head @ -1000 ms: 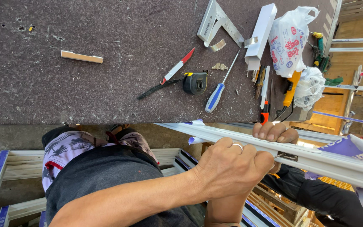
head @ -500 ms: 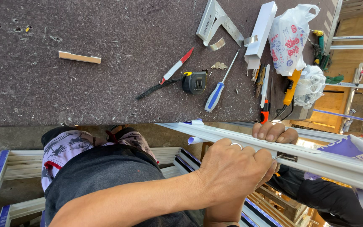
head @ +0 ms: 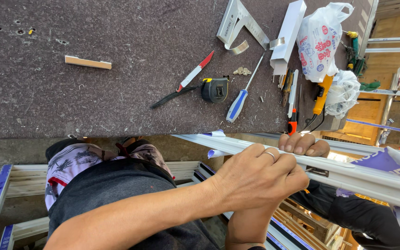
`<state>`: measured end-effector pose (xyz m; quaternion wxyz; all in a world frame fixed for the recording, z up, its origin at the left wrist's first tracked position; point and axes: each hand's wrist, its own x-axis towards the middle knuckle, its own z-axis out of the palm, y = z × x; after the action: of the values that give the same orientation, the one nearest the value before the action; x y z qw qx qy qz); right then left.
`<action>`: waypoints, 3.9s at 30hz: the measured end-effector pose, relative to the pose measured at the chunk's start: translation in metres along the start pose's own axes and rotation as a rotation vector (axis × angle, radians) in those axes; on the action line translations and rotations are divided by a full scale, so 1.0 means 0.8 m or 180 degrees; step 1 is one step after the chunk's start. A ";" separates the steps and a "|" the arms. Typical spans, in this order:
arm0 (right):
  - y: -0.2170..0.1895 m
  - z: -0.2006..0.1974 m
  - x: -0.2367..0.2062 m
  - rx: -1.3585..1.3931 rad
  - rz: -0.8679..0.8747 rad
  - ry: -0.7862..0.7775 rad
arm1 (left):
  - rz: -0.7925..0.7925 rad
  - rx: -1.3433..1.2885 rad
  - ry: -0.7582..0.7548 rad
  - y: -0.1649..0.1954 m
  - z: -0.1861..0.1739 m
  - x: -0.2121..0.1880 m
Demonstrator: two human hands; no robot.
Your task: The person assembles a white aluminum window frame by inserting small metal components into slots and securing them with a screwdriver. They repeatedly adjust the frame, insert parts, and tighten screws at multiple locations along the frame.
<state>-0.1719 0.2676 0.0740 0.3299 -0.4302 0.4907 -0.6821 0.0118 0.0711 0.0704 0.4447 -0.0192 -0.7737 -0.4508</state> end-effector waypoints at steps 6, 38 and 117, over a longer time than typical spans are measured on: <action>0.002 0.017 0.010 -0.0069 -0.0284 0.0391 | 0.0312 0.0362 0.0012 -0.009 -0.002 0.004; 0.032 0.072 0.017 -0.0330 -0.0782 0.0978 | 0.0355 0.0006 -0.0022 -0.005 -0.062 0.011; -0.079 -0.632 -0.747 -0.0242 0.0274 0.6140 | -0.0473 -0.1794 -0.4808 0.196 1.158 -0.039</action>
<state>-0.3876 1.0028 -0.0981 -0.2043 0.3230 0.5877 -0.7132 -0.5234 0.8381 -0.0280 -0.2505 -0.3784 -0.7217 -0.5226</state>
